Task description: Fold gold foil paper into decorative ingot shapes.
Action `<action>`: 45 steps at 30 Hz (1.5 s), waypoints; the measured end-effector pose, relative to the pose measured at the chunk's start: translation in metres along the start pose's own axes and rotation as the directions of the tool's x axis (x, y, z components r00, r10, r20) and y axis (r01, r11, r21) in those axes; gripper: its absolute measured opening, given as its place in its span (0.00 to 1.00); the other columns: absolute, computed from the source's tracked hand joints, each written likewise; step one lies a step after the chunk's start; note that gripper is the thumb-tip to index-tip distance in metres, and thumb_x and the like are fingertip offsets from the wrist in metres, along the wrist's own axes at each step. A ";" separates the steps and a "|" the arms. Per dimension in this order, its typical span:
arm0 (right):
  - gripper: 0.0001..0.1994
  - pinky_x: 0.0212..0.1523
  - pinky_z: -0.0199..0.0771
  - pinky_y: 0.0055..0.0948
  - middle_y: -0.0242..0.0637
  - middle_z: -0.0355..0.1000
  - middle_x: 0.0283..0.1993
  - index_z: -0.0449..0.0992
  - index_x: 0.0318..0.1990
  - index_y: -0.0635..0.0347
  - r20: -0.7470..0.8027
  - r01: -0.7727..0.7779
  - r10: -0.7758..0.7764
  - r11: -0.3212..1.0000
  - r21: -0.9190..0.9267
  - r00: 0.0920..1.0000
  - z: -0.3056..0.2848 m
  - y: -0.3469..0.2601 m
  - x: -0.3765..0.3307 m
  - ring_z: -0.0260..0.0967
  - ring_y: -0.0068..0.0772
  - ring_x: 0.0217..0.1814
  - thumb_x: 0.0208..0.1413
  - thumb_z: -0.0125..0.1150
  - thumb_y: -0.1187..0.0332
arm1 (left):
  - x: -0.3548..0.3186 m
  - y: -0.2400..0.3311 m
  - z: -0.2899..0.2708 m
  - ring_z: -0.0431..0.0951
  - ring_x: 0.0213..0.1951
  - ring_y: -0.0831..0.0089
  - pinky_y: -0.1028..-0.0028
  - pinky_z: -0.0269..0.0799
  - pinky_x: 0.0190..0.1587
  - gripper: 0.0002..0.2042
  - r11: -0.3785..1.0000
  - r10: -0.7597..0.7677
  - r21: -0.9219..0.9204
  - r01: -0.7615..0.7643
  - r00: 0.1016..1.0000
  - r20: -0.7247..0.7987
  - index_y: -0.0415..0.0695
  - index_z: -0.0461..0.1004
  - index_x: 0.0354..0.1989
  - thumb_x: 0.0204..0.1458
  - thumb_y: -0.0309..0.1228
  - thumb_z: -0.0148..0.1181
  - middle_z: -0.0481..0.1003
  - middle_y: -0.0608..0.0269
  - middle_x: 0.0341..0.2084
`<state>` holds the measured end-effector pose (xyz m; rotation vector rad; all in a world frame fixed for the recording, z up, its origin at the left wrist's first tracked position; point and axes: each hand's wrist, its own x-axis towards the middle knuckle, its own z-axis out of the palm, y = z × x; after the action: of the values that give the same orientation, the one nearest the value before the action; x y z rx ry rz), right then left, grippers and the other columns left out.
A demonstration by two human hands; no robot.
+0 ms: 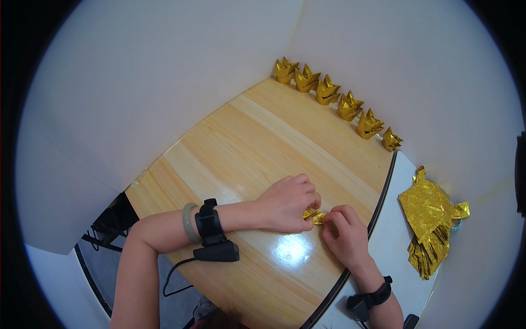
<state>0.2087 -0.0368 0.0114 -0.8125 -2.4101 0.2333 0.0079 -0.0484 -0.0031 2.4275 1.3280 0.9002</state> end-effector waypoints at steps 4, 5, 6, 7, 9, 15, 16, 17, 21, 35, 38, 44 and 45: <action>0.08 0.31 0.73 0.31 0.36 0.70 0.33 0.73 0.30 0.59 -0.007 0.022 -0.022 0.999 0.032 1.000 0.000 0.000 0.000 0.70 0.37 0.34 0.39 0.64 0.77 | -0.001 0.000 0.000 0.69 0.41 0.63 0.68 0.67 0.44 0.10 1.000 -0.018 -0.020 0.018 1.000 0.018 0.45 0.75 0.29 0.37 0.33 0.63 0.72 0.63 0.30; 0.08 0.31 0.73 0.31 0.36 0.70 0.33 0.74 0.30 0.59 -0.004 0.032 -0.032 0.997 0.068 0.999 -0.001 -0.001 0.000 0.71 0.37 0.34 0.40 0.65 0.76 | -0.001 -0.001 -0.001 0.69 0.41 0.63 0.68 0.67 0.44 0.10 1.000 -0.020 -0.021 0.021 1.000 0.017 0.45 0.75 0.29 0.37 0.33 0.63 0.72 0.63 0.30; 0.07 0.31 0.73 0.31 0.36 0.70 0.33 0.74 0.30 0.60 -0.001 0.042 -0.042 0.994 0.104 0.999 -0.001 -0.001 0.000 0.71 0.37 0.33 0.41 0.65 0.75 | -0.001 -0.001 -0.001 0.68 0.42 0.63 0.68 0.66 0.44 0.10 0.999 -0.032 -0.035 0.033 0.999 0.037 0.45 0.74 0.29 0.37 0.32 0.63 0.72 0.63 0.30; 0.07 0.31 0.73 0.31 0.36 0.70 0.33 0.74 0.30 0.60 0.001 0.044 -0.044 0.994 0.104 0.999 -0.002 -0.001 -0.001 0.71 0.37 0.33 0.41 0.65 0.75 | -0.001 -0.001 -0.002 0.68 0.42 0.63 0.67 0.66 0.45 0.10 0.998 -0.042 -0.047 0.045 0.998 0.055 0.45 0.74 0.30 0.37 0.32 0.63 0.72 0.62 0.31; 0.09 0.36 0.73 0.31 0.36 0.70 0.34 0.75 0.33 0.60 0.067 -0.069 0.057 0.976 0.205 0.996 -0.002 0.000 -0.003 0.70 0.37 0.36 0.43 0.66 0.74 | -0.001 -0.002 -0.002 0.68 0.42 0.62 0.67 0.66 0.45 0.10 0.998 -0.033 -0.044 0.036 0.998 0.060 0.45 0.74 0.30 0.37 0.32 0.63 0.72 0.62 0.31; 0.16 0.43 0.70 0.30 0.38 0.68 0.36 0.73 0.37 0.59 0.077 -0.292 0.283 0.937 0.191 0.956 0.001 0.000 0.001 0.67 0.38 0.41 0.41 0.72 0.70 | -0.003 -0.008 0.002 0.68 0.42 0.62 0.67 0.65 0.46 0.11 0.994 0.002 -0.113 0.003 0.999 0.046 0.44 0.73 0.32 0.38 0.31 0.63 0.71 0.62 0.30; 0.16 0.43 0.70 0.30 0.38 0.68 0.36 0.73 0.37 0.59 0.076 -0.293 0.283 0.937 0.189 0.956 0.001 0.003 -0.001 0.67 0.38 0.41 0.41 0.72 0.70 | -0.002 -0.007 0.001 0.68 0.41 0.62 0.68 0.65 0.46 0.11 0.987 0.024 -0.162 -0.021 1.000 0.019 0.43 0.73 0.32 0.39 0.29 0.63 0.71 0.62 0.30; 0.14 0.40 0.70 0.28 0.37 0.69 0.34 0.73 0.36 0.60 0.082 -0.249 0.238 0.955 0.162 0.968 0.001 0.007 -0.002 0.68 0.34 0.39 0.42 0.71 0.70 | -0.001 -0.005 -0.002 0.68 0.41 0.62 0.68 0.65 0.46 0.11 0.986 0.026 -0.163 -0.023 0.999 0.019 0.43 0.73 0.32 0.39 0.29 0.63 0.71 0.62 0.30; 0.10 0.32 0.68 0.20 0.32 0.72 0.28 0.73 0.34 0.64 0.282 -0.586 0.516 0.665 0.463 0.809 -0.002 0.005 -0.005 0.68 0.20 0.30 0.47 0.69 0.71 | 0.002 0.004 -0.009 0.72 0.38 0.74 0.75 0.69 0.42 0.07 0.740 -0.185 -0.610 0.284 0.957 0.222 0.40 0.72 0.34 0.47 0.25 0.61 0.73 0.62 0.32; 0.08 0.30 0.69 0.17 0.31 0.75 0.24 0.75 0.35 0.65 0.278 -0.525 0.471 0.550 0.650 0.837 -0.005 -0.001 -0.001 0.69 0.16 0.27 0.61 0.53 0.69 | 0.003 0.000 -0.002 0.75 0.36 0.80 0.82 0.72 0.39 0.07 0.437 -0.237 -0.830 0.348 0.934 0.267 0.37 0.70 0.38 0.52 0.22 0.60 0.75 0.64 0.33; 0.09 0.30 0.69 0.18 0.31 0.75 0.23 0.75 0.34 0.65 0.291 -0.546 0.483 0.555 0.628 0.826 -0.005 -0.002 0.000 0.69 0.16 0.26 0.62 0.52 0.68 | 0.003 -0.004 -0.001 0.74 0.37 0.80 0.81 0.71 0.39 0.08 0.378 -0.292 -0.850 0.368 0.918 0.267 0.37 0.69 0.38 0.52 0.21 0.60 0.74 0.63 0.34; 0.09 0.28 0.69 0.16 0.31 0.74 0.23 0.75 0.33 0.65 0.267 -0.561 0.512 0.596 0.574 0.817 -0.003 0.004 -0.002 0.68 0.15 0.25 0.61 0.55 0.68 | 0.003 -0.004 0.002 0.72 0.37 0.80 0.81 0.70 0.38 0.06 0.711 -0.243 -0.687 0.148 0.969 -0.043 0.41 0.73 0.35 0.50 0.23 0.62 0.73 0.65 0.33; 0.08 0.27 0.68 0.15 0.31 0.73 0.23 0.74 0.33 0.64 0.240 -0.538 0.497 0.638 0.551 0.834 -0.003 0.005 -0.003 0.68 0.15 0.24 0.60 0.55 0.68 | 0.003 -0.005 0.001 0.72 0.36 0.76 0.77 0.70 0.37 0.05 0.825 -0.203 -0.557 0.100 0.971 -0.127 0.42 0.74 0.32 0.48 0.26 0.63 0.72 0.65 0.31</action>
<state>0.2150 -0.0347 0.0107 -1.1654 -1.8868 1.2095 0.0066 -0.0434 -0.0048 1.8077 1.0981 1.2745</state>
